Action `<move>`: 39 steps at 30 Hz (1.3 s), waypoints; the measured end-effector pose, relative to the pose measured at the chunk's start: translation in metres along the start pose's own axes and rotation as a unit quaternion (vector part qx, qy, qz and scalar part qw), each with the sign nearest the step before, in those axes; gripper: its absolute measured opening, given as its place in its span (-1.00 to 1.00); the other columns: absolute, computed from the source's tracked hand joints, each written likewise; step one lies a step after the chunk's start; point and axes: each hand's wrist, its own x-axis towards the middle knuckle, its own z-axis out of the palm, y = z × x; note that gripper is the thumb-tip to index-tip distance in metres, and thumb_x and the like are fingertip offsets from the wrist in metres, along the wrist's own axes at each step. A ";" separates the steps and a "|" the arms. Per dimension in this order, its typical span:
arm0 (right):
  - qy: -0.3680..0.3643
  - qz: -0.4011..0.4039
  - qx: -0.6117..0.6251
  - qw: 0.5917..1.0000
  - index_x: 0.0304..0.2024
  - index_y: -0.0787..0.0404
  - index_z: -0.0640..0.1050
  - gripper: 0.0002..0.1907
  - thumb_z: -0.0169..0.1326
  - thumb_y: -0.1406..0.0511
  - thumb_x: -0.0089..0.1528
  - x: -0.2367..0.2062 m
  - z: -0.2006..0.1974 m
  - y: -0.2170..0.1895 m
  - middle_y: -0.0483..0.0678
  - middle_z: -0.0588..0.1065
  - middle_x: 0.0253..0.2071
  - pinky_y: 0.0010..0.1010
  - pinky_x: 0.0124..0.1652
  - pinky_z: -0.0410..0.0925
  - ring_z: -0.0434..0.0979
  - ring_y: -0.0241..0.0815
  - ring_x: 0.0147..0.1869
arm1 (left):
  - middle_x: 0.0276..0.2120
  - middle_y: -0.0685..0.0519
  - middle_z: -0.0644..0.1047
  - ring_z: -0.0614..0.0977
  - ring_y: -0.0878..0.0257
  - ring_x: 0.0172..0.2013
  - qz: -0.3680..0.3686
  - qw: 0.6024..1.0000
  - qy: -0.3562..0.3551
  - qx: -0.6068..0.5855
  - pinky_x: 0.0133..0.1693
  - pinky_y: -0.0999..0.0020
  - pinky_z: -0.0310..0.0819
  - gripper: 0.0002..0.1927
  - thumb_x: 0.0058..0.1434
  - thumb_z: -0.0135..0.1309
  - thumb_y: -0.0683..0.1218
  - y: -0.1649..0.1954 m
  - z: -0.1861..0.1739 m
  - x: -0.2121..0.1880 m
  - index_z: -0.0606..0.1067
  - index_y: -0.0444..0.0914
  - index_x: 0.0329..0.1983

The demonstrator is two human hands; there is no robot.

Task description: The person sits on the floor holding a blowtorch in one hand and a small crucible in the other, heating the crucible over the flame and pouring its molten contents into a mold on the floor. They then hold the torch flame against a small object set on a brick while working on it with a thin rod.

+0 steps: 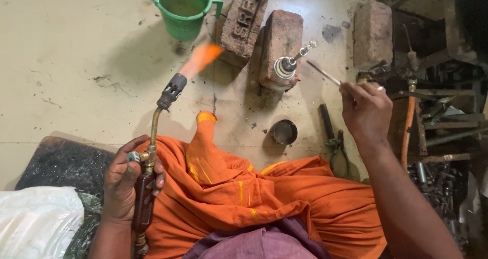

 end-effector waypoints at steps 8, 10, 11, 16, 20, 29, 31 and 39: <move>0.023 -0.104 -0.107 0.988 -0.13 0.18 0.66 -0.97 0.26 0.38 0.38 0.032 0.006 -0.013 -0.06 0.61 -0.18 -0.24 -0.04 0.45 0.57 0.00 -0.07 | -0.33 -0.13 0.56 0.62 0.14 -0.44 0.002 1.000 -0.010 -0.007 -0.53 0.39 0.51 -0.19 0.23 0.27 0.13 0.003 -0.005 0.002 0.27 -0.36 0.40; 0.025 -0.119 -0.109 0.987 -0.12 0.18 0.66 -0.97 0.26 0.38 0.38 0.032 0.007 -0.010 -0.07 0.61 -0.15 -0.24 0.01 0.47 0.57 -0.01 -0.08 | -0.33 -0.14 0.56 0.62 0.14 -0.44 -0.001 1.000 -0.010 -0.011 -0.52 0.38 0.52 -0.19 0.23 0.27 0.13 0.003 -0.005 0.002 0.27 -0.36 0.40; 0.022 -0.120 -0.113 0.986 -0.13 0.18 0.66 -0.96 0.26 0.37 0.37 0.032 0.007 -0.009 -0.07 0.61 -0.16 -0.24 0.00 0.47 0.58 -0.01 -0.07 | -0.33 -0.14 0.56 0.62 0.14 -0.44 -0.001 1.000 -0.009 -0.012 -0.52 0.38 0.52 -0.19 0.23 0.27 0.13 0.003 -0.005 0.002 0.27 -0.36 0.40; 0.015 -0.132 -0.141 0.981 -0.11 0.17 0.69 -0.94 0.28 0.35 0.36 0.030 0.007 -0.008 -0.07 0.61 -0.16 -0.27 -0.08 0.48 0.59 -0.04 -0.05 | -0.33 -0.14 0.56 0.62 0.14 -0.44 -0.002 1.000 -0.007 -0.015 -0.53 0.39 0.52 -0.19 0.23 0.27 0.12 0.003 -0.005 0.002 0.27 -0.36 0.41; 0.013 -0.145 -0.153 0.978 -0.11 0.17 0.69 -0.96 0.26 0.35 0.39 0.030 0.007 -0.009 -0.10 0.62 -0.16 -0.30 -0.08 0.48 0.60 -0.12 -0.07 | -0.33 -0.15 0.56 0.62 0.14 -0.44 -0.002 1.000 -0.005 -0.015 -0.53 0.40 0.52 -0.20 0.24 0.27 0.12 0.002 -0.005 0.002 0.27 -0.36 0.41; 0.013 -0.142 -0.162 0.976 -0.11 0.17 0.71 -0.95 0.26 0.34 0.40 0.030 0.004 -0.012 -0.10 0.63 -0.16 -0.32 -0.13 0.47 0.60 -0.11 -0.06 | -0.33 -0.14 0.56 0.62 0.15 -0.44 0.002 1.000 -0.012 -0.014 -0.52 0.41 0.52 -0.23 0.26 0.25 0.11 0.003 -0.005 0.003 0.28 -0.36 0.40; 0.018 -0.137 -0.161 0.977 -0.10 0.17 0.71 -0.94 0.26 0.33 0.41 0.028 0.003 -0.014 -0.08 0.63 -0.15 -0.32 -0.15 0.47 0.61 -0.10 -0.07 | -0.33 -0.14 0.56 0.62 0.15 -0.44 0.001 1.000 -0.013 -0.013 -0.53 0.40 0.53 -0.22 0.25 0.25 0.12 0.003 -0.005 0.002 0.28 -0.36 0.40; -0.014 0.042 -0.064 0.997 -0.06 0.23 0.70 -0.90 0.31 0.33 0.41 -0.008 -0.013 -0.014 -0.03 0.63 -0.19 -0.39 -0.24 0.47 0.61 -0.22 -0.23 | -0.34 -0.14 0.56 0.62 0.15 -0.45 -0.003 1.000 0.000 -0.002 -0.53 0.40 0.52 -0.20 0.23 0.26 0.13 0.002 -0.004 0.001 0.28 -0.36 0.40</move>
